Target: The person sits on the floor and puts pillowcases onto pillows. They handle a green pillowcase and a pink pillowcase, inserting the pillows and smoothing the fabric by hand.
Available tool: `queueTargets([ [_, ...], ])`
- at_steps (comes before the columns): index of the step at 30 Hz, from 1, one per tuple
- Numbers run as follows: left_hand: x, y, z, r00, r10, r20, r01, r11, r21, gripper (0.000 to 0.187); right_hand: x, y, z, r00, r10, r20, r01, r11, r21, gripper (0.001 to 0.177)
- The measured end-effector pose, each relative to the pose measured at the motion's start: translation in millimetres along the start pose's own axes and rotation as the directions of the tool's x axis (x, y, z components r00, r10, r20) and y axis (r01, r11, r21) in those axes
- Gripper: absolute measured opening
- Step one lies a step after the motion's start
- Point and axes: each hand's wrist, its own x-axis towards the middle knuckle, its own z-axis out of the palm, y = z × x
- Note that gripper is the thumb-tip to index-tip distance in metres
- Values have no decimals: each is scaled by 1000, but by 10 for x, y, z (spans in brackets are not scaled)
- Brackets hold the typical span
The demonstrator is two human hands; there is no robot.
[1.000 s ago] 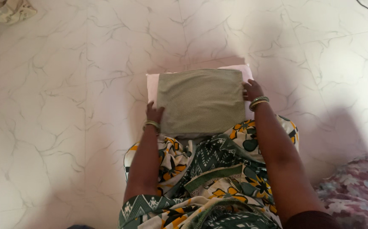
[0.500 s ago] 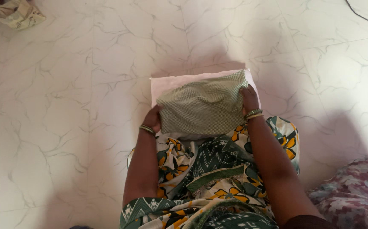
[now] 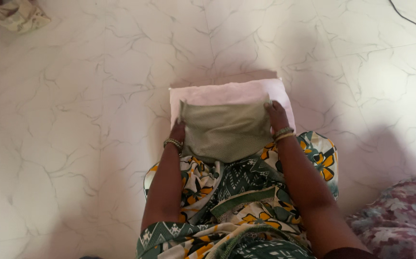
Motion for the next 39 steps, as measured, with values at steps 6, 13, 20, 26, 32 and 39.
queueTargets([
  [6,-596,614,-211,966,245,-84,-214,570,-793,46,61,-875,45,880,-453,141,429,887,172,27],
  [13,-849,433,-661,797,598,92,-396,631,-667,21,-271,-1058,-550,562,-757,334,757,633,163,29],
  [20,-238,-404,-94,876,227,426,-441,732,518,64,99,229,-1056,959,-93,267,264,633,-728,37],
  [26,-150,-418,-23,903,141,405,-379,707,597,56,139,385,-890,941,-189,282,336,633,-698,33],
  [32,-127,-542,-81,905,235,354,-414,676,609,47,43,333,-871,953,-94,289,275,670,-689,34],
  [39,-351,-289,-14,992,-64,108,-42,643,765,50,108,389,-820,964,-59,258,234,645,-727,35],
])
